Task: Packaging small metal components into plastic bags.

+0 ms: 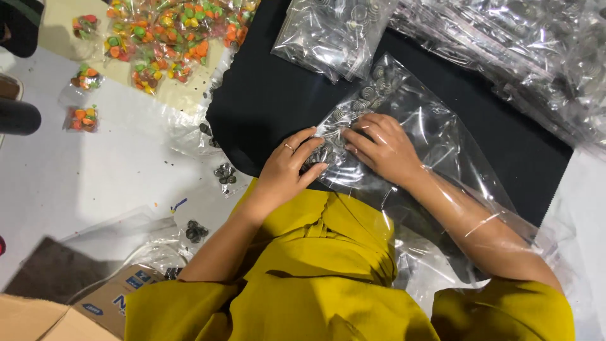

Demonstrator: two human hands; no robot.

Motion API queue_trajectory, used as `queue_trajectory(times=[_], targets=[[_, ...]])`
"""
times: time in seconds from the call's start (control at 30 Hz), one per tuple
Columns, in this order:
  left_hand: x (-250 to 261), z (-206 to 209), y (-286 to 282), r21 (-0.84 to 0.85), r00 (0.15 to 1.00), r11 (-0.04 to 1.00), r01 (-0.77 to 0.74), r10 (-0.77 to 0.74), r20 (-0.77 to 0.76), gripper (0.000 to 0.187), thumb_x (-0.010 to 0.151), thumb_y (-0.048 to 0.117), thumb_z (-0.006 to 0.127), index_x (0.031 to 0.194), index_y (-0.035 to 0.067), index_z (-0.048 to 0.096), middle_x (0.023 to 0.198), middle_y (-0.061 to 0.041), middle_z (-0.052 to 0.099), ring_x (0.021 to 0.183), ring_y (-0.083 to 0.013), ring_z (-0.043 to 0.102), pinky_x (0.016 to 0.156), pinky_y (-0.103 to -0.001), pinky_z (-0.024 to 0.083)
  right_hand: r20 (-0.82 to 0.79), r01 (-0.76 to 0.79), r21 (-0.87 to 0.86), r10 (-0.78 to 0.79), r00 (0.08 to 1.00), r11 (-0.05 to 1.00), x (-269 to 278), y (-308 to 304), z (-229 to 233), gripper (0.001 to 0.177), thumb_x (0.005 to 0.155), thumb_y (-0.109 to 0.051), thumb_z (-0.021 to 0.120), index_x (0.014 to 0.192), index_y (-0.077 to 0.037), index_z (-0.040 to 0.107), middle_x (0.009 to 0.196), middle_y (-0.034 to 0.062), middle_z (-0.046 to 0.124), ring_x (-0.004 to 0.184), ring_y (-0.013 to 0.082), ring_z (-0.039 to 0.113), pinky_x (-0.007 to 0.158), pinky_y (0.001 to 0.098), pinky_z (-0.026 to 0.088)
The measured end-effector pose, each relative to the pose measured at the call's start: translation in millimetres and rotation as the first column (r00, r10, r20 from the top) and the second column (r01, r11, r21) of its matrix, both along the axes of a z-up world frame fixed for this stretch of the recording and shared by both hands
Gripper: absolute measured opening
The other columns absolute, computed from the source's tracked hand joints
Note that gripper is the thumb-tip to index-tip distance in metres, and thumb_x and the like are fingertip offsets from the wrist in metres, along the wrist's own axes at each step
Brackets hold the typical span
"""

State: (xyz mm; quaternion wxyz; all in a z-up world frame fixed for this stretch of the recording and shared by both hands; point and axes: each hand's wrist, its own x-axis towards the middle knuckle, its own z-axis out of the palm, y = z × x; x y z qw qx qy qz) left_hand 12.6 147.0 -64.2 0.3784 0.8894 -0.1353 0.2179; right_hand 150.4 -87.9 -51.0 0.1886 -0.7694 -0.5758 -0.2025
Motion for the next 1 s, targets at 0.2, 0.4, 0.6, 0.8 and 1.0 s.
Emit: queue_trajectory(times=[0.2, 0.4, 0.6, 0.8, 1.0], targets=[[0.5, 4.2, 1.8, 0.040, 1.000, 0.999, 0.017, -0.017, 0.003, 0.048, 0.094, 0.031, 0.077, 0.133, 0.007, 0.063, 0.132, -0.021, 0.059, 0.117, -0.0427, 0.064, 0.098, -0.051, 0.053, -0.087, -0.013, -0.025, 0.011, 0.996, 1.000, -4.4, -4.4, 5.5, 0.038, 0.102, -0.027, 0.064, 0.137, -0.012, 0.069, 0.127, 0.0144, 0.067, 0.126, 0.0364, 0.062, 0.104, 0.0505, 0.049], [2.3, -3.3, -3.5, 0.108, 0.996, 0.994, -0.036, 0.026, 0.085, 0.050, 0.093, 0.042, 0.075, 0.129, 0.009, 0.066, 0.132, -0.019, 0.060, 0.117, -0.0397, 0.064, 0.100, -0.049, 0.053, -0.323, 0.097, -0.325, -0.206, 0.924, 0.941, -30.8, -83.4, 38.7, 0.054, 0.102, -0.028, 0.056, 0.152, -0.009, 0.052, 0.153, 0.0268, 0.050, 0.145, 0.0457, 0.043, 0.119, 0.0583, 0.034], [-0.8, 20.6, -1.4, 0.116, 0.997, 0.991, 0.060, -0.054, -0.056, 0.057, 0.094, 0.046, 0.077, 0.137, 0.012, 0.060, 0.152, -0.017, 0.045, 0.141, -0.0398, 0.048, 0.117, -0.056, 0.041, -0.382, 0.372, -0.325, -0.481, 0.789, 0.869, -90.9, -220.0, 21.6, 0.051, 0.103, -0.008, 0.053, 0.154, -0.010, 0.047, 0.164, 0.0189, 0.043, 0.159, 0.0464, 0.030, 0.128, 0.0619, 0.022], [-2.0, 12.4, -16.6, 0.272, 0.985, 0.951, 0.146, -0.114, -0.130, 0.061, 0.098, 0.054, 0.068, 0.149, 0.023, 0.054, 0.165, -0.014, 0.031, 0.153, -0.0412, 0.031, 0.120, -0.059, 0.034, -0.369, 0.598, -0.323, -0.680, 0.633, 0.733, -134.1, -282.5, -0.9, 0.042, 0.104, -0.003, 0.055, 0.145, -0.001, 0.056, 0.160, 0.0203, 0.050, 0.159, 0.0449, 0.035, 0.128, 0.0638, 0.022], [-5.0, 3.8, -41.0, 0.218, 0.981, 0.972, 0.090, -0.049, -0.188, 0.067, 0.097, 0.057, 0.065, 0.152, 0.021, 0.050, 0.165, -0.016, 0.030, 0.156, -0.0412, 0.022, 0.121, -0.061, 0.029, -0.401, 0.572, -0.335, -0.663, 0.632, 0.749, -66.6, -300.4, -13.8, 0.049, 0.104, -0.002, 0.049, 0.154, 0.000, 0.049, 0.163, 0.0245, 0.044, 0.158, 0.0482, 0.027, 0.124, 0.0653, 0.018]])
